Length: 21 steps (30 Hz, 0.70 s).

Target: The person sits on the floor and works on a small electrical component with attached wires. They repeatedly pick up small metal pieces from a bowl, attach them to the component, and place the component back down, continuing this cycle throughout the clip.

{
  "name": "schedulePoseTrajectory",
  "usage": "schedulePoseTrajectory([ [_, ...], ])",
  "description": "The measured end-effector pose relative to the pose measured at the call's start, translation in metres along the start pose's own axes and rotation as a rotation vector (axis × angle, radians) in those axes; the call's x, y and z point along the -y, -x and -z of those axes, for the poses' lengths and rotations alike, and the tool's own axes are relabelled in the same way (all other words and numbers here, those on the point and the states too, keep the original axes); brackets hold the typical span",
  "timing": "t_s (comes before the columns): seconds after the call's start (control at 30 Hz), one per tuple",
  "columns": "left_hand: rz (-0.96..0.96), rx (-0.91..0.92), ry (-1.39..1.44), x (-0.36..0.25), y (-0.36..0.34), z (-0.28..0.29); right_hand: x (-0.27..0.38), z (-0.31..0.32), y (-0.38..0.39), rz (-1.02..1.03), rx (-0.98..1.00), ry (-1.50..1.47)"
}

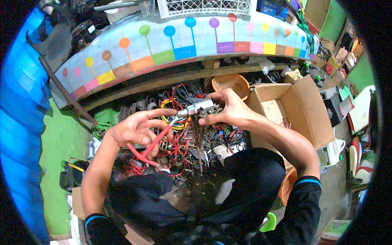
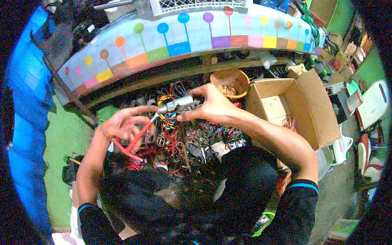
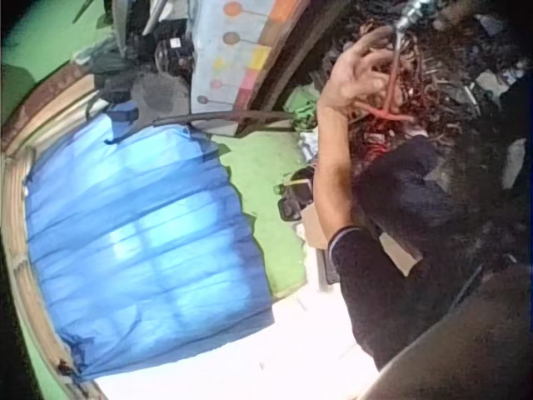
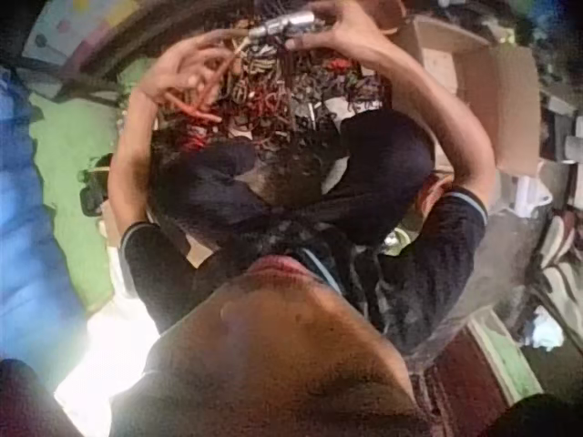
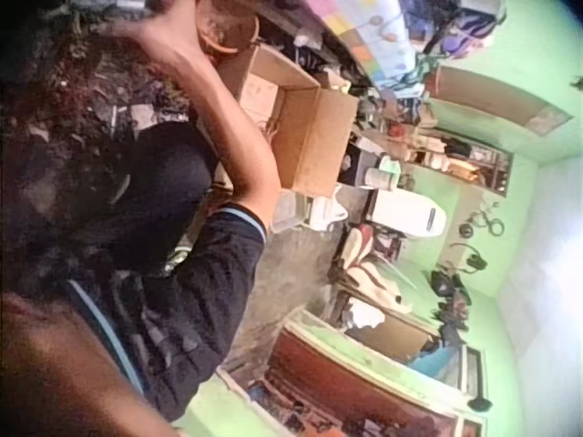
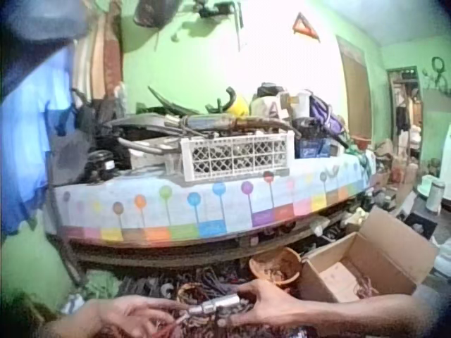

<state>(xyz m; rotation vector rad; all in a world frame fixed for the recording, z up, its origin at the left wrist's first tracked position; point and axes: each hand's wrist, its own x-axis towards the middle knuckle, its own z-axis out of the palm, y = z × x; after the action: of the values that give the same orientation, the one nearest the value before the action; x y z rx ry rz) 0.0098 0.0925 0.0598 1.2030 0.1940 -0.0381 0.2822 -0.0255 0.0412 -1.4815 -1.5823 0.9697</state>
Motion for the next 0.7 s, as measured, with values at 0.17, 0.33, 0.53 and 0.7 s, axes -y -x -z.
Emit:
schedulePoseTrajectory([
  [0.17, -0.411, -0.197, -0.953, 0.021, -0.031, -0.028, 0.044, -0.013, 0.007, -0.004, 0.042, 0.136],
  [0.33, -0.174, -0.581, -0.453, 0.033, -0.031, -0.061, 0.058, -0.021, 0.007, -0.093, 0.066, 0.14],
  [0.53, -0.153, -0.614, 0.232, 0.048, -0.016, -0.062, 0.055, -0.031, 0.007, -0.104, 0.021, -0.278],
  [0.7, -0.258, -0.623, 0.453, 0.056, -0.021, -0.048, 0.045, -0.034, 0.011, -0.051, -0.034, -0.471],
])
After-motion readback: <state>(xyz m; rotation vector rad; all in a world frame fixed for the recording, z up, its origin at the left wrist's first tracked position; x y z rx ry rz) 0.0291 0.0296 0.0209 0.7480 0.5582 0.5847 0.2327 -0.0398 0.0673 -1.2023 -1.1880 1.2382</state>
